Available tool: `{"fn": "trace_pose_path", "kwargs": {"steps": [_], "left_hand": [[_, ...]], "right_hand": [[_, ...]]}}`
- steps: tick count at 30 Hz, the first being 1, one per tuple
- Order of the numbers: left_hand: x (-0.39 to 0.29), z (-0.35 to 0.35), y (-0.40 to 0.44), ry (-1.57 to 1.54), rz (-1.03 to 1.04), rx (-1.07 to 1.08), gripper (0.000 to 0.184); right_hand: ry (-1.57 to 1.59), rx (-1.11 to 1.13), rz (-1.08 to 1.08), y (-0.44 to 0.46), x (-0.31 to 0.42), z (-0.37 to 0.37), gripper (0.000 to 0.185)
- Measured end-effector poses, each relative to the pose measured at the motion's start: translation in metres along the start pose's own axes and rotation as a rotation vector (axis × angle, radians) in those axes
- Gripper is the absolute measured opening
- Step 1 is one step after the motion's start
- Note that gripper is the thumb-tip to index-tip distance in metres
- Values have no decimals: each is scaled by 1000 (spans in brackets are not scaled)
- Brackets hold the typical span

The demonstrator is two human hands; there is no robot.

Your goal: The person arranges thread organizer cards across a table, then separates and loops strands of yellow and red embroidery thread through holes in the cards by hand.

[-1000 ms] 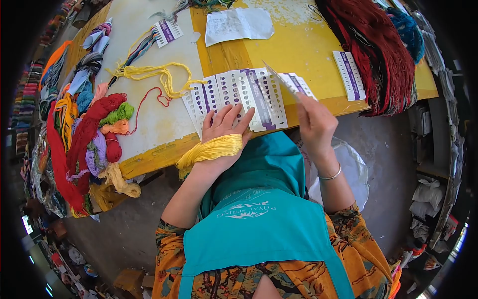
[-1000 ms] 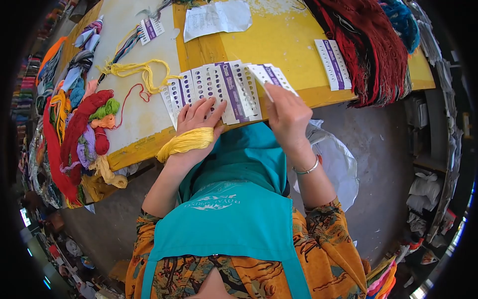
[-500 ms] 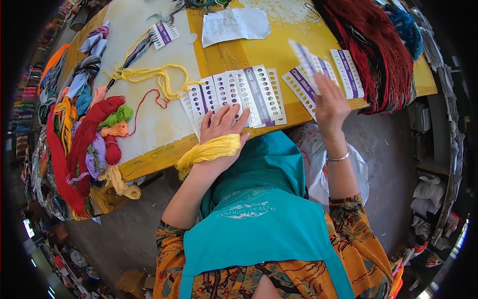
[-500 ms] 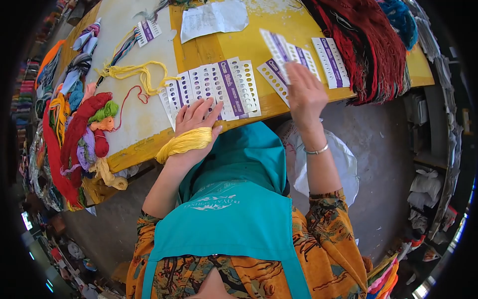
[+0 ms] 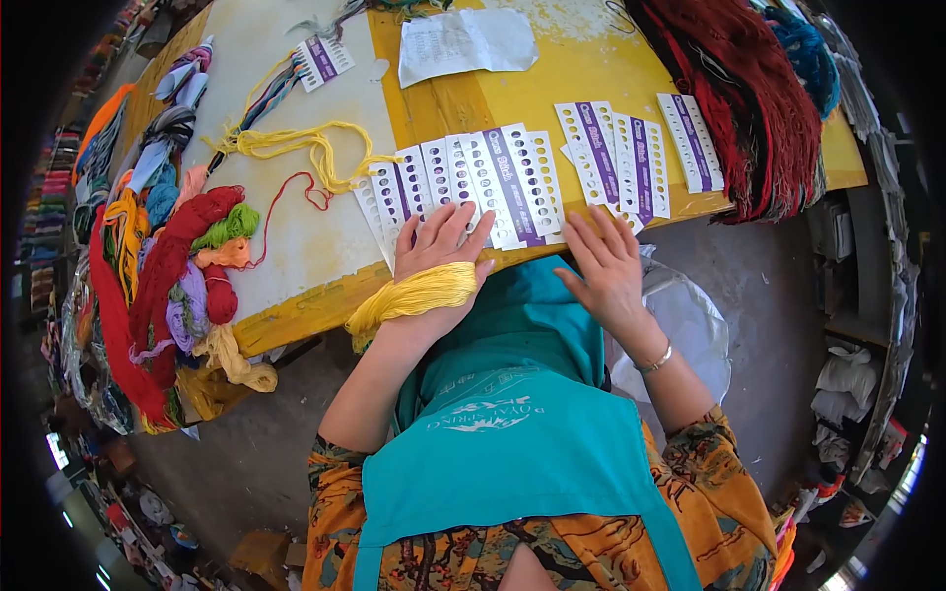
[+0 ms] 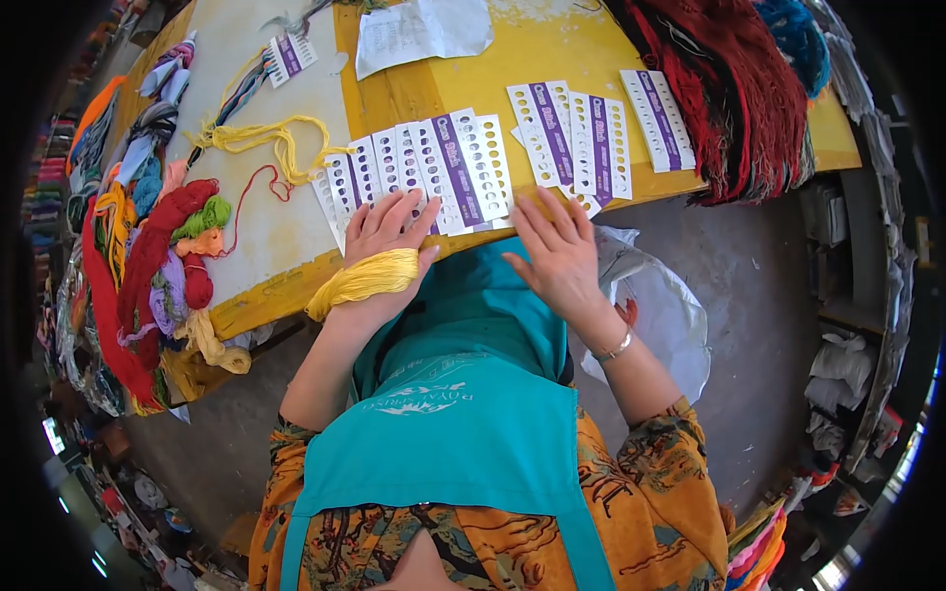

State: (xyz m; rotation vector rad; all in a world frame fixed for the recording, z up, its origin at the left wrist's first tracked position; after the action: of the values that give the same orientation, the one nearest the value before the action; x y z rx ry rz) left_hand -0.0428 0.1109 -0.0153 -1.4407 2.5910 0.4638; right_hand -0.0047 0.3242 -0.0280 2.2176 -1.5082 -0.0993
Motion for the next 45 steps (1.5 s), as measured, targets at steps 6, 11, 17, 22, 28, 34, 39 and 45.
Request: {"fn": "trace_pose_path", "kwargs": {"steps": [6, 11, 17, 22, 28, 34, 39, 45], "left_hand": [[-3, -2, 2, 2, -16, 25, 52], [0, -1, 0, -6, -22, 21, 52], [-2, 1, 0, 21, -3, 6, 54], [-2, -2, 0, 19, -4, 20, 54], [-2, -2, 1, 19, -3, 22, 54], [-4, -4, 2, 19, -10, 24, 53], [-3, -5, 3, 20, -22, 29, 52], [-6, -5, 5, 32, -20, 55, 50]], "right_hand": [[59, -110, -34, 5, -2, -11, 39], [111, -152, -51, 12, 3, 5, 35], [111, -227, -164, 12, 1, -6, 28], [137, -256, -305, 13, -10, -15, 25], [155, -203, -282, 1, -36, -57, 26], [250, -376, -61, -3, -50, -100, 26], [445, -466, 120, 4, -59, -73, 22], [375, -402, -47, 32, -23, -26, 22]]}}
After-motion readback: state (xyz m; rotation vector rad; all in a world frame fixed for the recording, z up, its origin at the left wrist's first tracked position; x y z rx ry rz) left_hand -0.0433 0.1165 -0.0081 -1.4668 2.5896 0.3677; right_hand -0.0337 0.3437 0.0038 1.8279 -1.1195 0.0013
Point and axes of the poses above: each hand's wrist, its own y-axis towards the middle knuckle, its own z-axis out of the palm, x = y × z, the point moved 5 cm from there along y, towards the middle knuckle, and after that the axes turned 6 degrees about -x, right-handed, at the moved point
